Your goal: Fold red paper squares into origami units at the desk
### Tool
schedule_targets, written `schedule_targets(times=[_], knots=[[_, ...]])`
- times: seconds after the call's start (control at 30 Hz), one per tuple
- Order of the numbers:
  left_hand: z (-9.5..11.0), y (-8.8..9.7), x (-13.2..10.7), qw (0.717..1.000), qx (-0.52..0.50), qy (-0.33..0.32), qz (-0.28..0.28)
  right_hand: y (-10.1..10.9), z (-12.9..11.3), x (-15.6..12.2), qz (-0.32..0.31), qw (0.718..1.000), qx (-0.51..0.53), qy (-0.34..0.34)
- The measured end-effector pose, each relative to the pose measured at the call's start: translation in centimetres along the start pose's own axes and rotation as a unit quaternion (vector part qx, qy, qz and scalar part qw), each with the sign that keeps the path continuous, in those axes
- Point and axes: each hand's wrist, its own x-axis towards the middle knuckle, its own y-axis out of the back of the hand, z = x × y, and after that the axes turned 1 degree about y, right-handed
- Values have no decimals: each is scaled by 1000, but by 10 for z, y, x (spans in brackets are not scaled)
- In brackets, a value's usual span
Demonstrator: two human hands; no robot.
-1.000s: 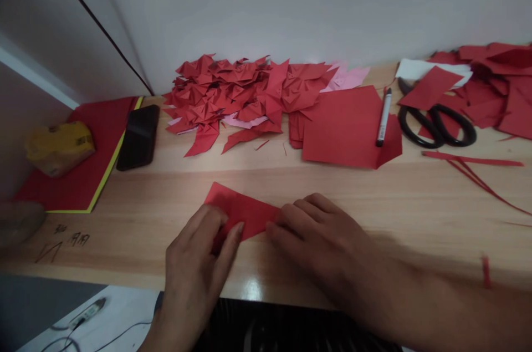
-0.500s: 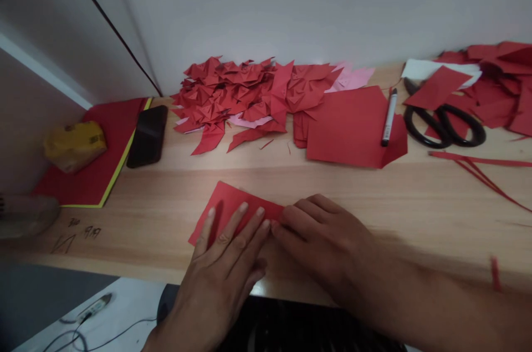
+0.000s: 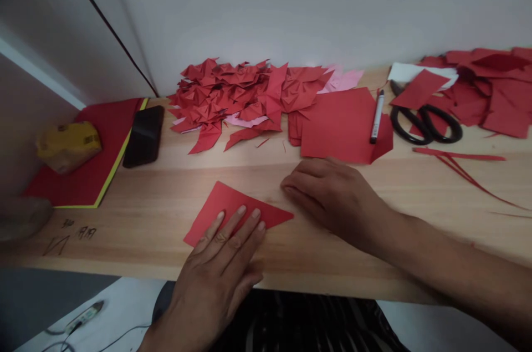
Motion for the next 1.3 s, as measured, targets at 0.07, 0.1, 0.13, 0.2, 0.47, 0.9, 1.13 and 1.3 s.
schedule_targets(times=[0.07,0.1,0.13,0.2,0.47,0.9,1.13,1.3], knots=[[0,0,0,1000,-1,1,-4,-3,-4,-2,11,999,22,23],[1,0,0,1000,-4,2,-2,-4,-5,-3,14,999,28,35],[1,0,0,1000,-9,4,2,-5,-7,-3,13,999,29,42],[1,0,2,1000,-22,11,12,-6,-8,-2,4,998,32,45],[4,4,-13,994,-75,-26,72,-2,-3,5,-35,992,119,2],[7,22,-9,877,-354,239,221,3,-15,9,-4,936,345,-66],[3,17,41,580,-706,327,241,20,-31,17,-10,945,309,-110],[11,4,55,540,-748,306,236,17,-26,20,14,953,284,-104]])
